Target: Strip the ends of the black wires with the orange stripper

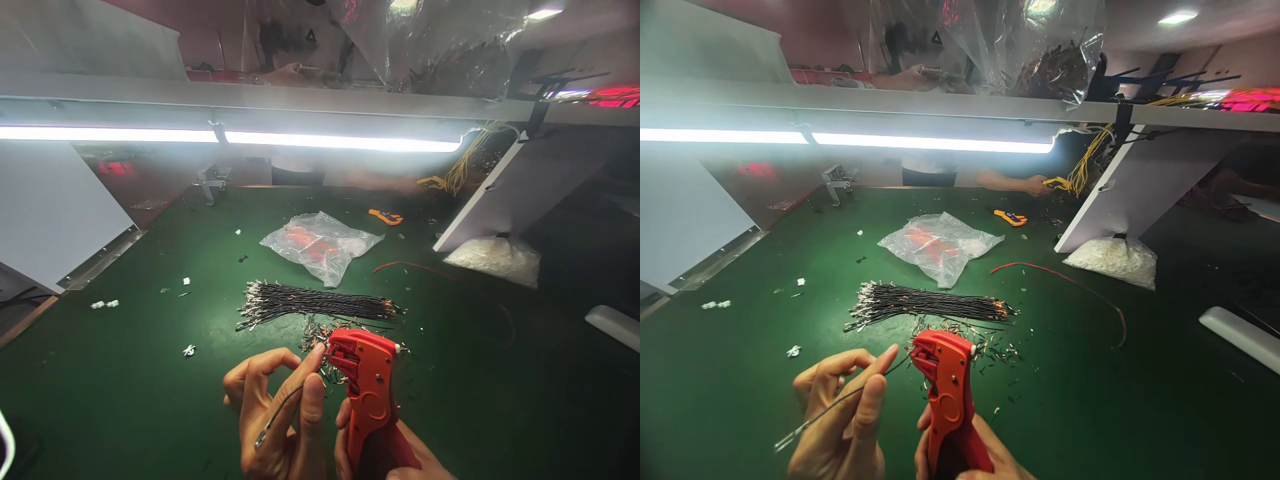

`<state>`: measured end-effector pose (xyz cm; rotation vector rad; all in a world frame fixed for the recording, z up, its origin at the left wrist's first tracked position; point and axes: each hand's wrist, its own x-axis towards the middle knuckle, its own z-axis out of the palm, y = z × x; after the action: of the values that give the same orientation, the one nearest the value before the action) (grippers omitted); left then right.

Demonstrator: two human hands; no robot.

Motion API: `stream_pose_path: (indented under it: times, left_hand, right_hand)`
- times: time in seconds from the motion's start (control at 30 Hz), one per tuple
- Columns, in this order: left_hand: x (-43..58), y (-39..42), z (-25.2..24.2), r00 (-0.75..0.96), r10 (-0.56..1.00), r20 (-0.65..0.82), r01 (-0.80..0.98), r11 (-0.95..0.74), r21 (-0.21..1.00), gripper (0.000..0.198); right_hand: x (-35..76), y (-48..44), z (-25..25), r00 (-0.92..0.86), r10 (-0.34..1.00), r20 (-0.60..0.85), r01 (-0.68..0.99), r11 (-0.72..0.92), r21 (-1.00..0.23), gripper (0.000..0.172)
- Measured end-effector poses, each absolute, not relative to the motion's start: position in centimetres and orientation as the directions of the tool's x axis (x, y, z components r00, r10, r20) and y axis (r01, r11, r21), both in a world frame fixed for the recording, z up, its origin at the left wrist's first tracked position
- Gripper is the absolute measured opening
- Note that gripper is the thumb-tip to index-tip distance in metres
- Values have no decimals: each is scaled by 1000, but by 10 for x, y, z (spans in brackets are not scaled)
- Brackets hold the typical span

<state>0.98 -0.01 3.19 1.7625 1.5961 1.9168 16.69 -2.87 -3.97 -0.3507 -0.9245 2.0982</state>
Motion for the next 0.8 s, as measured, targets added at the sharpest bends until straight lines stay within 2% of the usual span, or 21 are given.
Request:
stream_pose_path:
  times: [0.07,0.17,0.27,0.33,0.37,0.5,0.57,0.67,0.8]
  left_hand:
    - [10,-1,32,-313,663,680,564,-446,695,34]
    - [9,0,32,-344,680,648,518,-438,735,28]
    - [8,5,33,-391,744,541,274,-467,841,24]
    - [7,8,35,-382,786,487,127,-477,870,25]
    - [8,9,36,-377,782,496,109,-495,862,26]
    - [16,6,37,-376,634,676,330,-590,737,31]
    - [21,3,34,-332,605,724,449,-573,685,33]
    - [24,-1,26,-253,646,720,549,-517,657,33]
    - [23,-3,22,-211,668,714,610,-481,630,35]
  right_hand:
    - [165,-28,-47,-645,762,58,-566,-425,-707,57]
    - [167,-28,-47,-679,733,-38,-519,-517,-681,60]
    - [170,-25,-37,-722,689,-56,-536,-608,-585,59]
    - [169,-22,-28,-694,718,-44,-600,-612,-515,57]
    - [169,-21,-23,-671,741,-35,-635,-598,-490,55]
    - [165,-18,-13,-558,830,9,-752,-502,-428,48]
    - [165,-19,-13,-525,850,45,-776,-456,-436,45]
    - [167,-22,-16,-492,866,89,-756,-375,-536,44]
    - [169,-26,-18,-509,861,23,-662,-374,-650,51]
